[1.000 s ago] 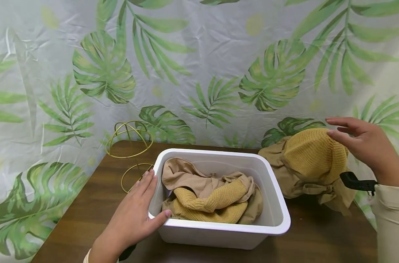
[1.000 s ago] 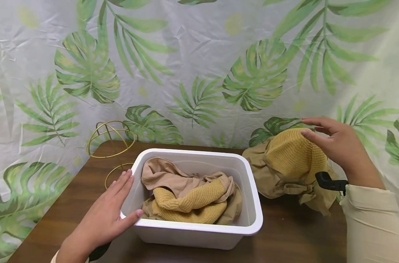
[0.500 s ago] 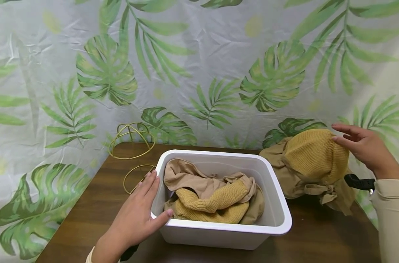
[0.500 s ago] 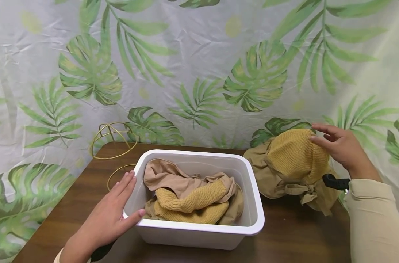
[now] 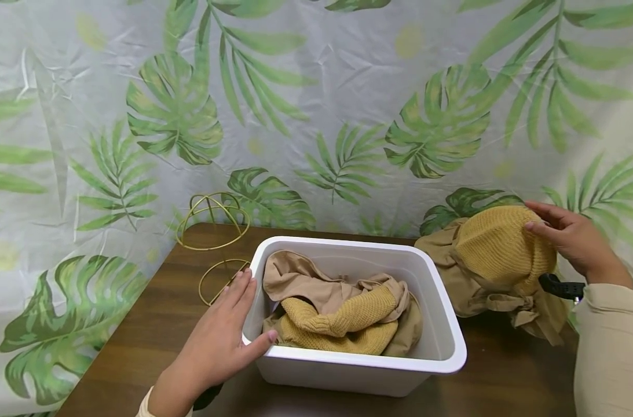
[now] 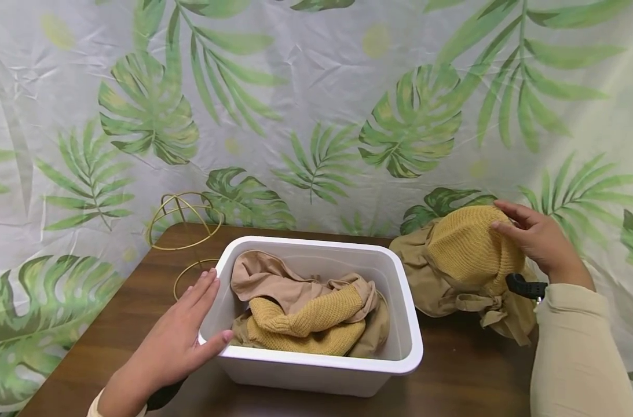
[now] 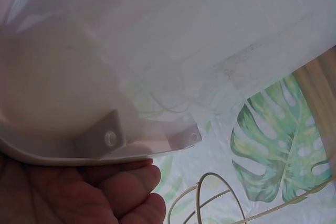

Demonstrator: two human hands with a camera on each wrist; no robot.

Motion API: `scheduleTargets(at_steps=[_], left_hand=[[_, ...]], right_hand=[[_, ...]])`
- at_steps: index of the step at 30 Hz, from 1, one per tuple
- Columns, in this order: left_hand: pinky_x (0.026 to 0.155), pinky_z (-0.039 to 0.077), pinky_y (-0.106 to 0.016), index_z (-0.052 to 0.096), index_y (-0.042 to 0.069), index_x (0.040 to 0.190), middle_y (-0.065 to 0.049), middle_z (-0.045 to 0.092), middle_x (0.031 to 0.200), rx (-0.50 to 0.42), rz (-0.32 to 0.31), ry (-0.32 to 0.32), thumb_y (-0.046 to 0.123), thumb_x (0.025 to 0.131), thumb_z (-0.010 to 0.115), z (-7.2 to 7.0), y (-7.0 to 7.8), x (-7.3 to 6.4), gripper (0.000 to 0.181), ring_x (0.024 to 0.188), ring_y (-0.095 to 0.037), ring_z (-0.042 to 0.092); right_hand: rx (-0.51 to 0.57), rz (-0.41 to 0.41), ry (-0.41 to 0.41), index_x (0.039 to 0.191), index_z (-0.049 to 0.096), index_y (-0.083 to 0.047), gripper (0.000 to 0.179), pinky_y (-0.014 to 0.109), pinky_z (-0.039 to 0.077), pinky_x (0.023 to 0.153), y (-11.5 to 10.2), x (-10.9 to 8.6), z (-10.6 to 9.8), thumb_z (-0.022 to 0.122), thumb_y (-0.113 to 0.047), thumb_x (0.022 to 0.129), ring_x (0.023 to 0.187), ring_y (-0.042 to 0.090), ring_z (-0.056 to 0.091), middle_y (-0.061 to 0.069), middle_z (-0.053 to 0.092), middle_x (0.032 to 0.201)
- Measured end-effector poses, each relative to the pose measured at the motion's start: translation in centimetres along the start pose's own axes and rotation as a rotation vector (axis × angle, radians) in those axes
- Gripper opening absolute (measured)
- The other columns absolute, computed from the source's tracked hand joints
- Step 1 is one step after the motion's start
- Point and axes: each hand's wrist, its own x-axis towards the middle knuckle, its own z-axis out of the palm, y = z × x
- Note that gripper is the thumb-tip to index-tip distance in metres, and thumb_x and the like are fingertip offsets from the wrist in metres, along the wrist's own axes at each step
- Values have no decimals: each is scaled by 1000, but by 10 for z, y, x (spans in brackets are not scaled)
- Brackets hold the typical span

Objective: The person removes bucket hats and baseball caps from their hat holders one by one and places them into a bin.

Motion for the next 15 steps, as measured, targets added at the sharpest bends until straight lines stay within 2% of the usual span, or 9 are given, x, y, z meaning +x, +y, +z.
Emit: scheduleTargets(at_steps=[3, 5, 7, 9, 11, 13, 15], left_hand=[[113, 31, -54, 44, -11, 143, -23, 38, 153, 1, 1, -1, 54, 91, 61, 1, 1, -1, 85, 144, -35, 30], [113, 31, -54, 44, -11, 143, -23, 37, 153, 2, -4, -2, 54, 91, 62, 1, 1, -2, 85, 144, -35, 30], [113, 31, -54, 44, -11, 144, -23, 37, 154, -1, -9, -5, 54, 91, 61, 1, 2, -3, 85, 145, -35, 30], [113, 30, -54, 43, -10, 144, -23, 36, 154, -4, -13, -7, 54, 91, 61, 0, 2, -3, 85, 145, -34, 29], [113, 30, -54, 43, -10, 144, -23, 36, 154, -7, -11, -10, 54, 91, 61, 0, 1, -2, 85, 145, -35, 29], [113, 30, -54, 43, -10, 144, -23, 36, 154, -13, -11, -11, 53, 91, 62, -1, 1, -1, 85, 145, -35, 28], [113, 30, -54, 43, -11, 144, -23, 36, 154, -11, -7, -7, 53, 91, 62, -1, 1, 0, 85, 145, -35, 28]], right_hand=[[-11, -2, -33, 156, 34, -27, 58, 1, 35, 79, 0, -1, 0, 57, -24, 103, 132, -6, 31, -22, 35, 148], [-39, 14, -59, 157, 32, -31, 60, 0, 33, 78, -1, -1, 0, 57, -28, 102, 139, 1, 25, -24, 30, 152], [-60, 35, -74, 157, 31, -34, 61, 1, 33, 77, -1, 0, 0, 57, -31, 102, 142, 6, 23, -20, 26, 155], [-71, 59, -81, 157, 30, -35, 61, 2, 35, 77, -2, 2, 1, 57, -33, 102, 139, 7, 29, -9, 25, 159], [-70, 77, -83, 157, 30, -33, 61, 4, 39, 75, -3, 4, 1, 56, -34, 102, 128, 5, 39, 5, 25, 161], [-87, 83, -80, 157, 30, -32, 61, 4, 40, 73, -3, 6, 1, 56, -35, 102, 120, 6, 42, 17, 26, 159], [-82, 87, -82, 157, 31, -30, 61, 6, 41, 72, -4, 7, 1, 56, -35, 102, 117, 9, 43, 24, 26, 157]])
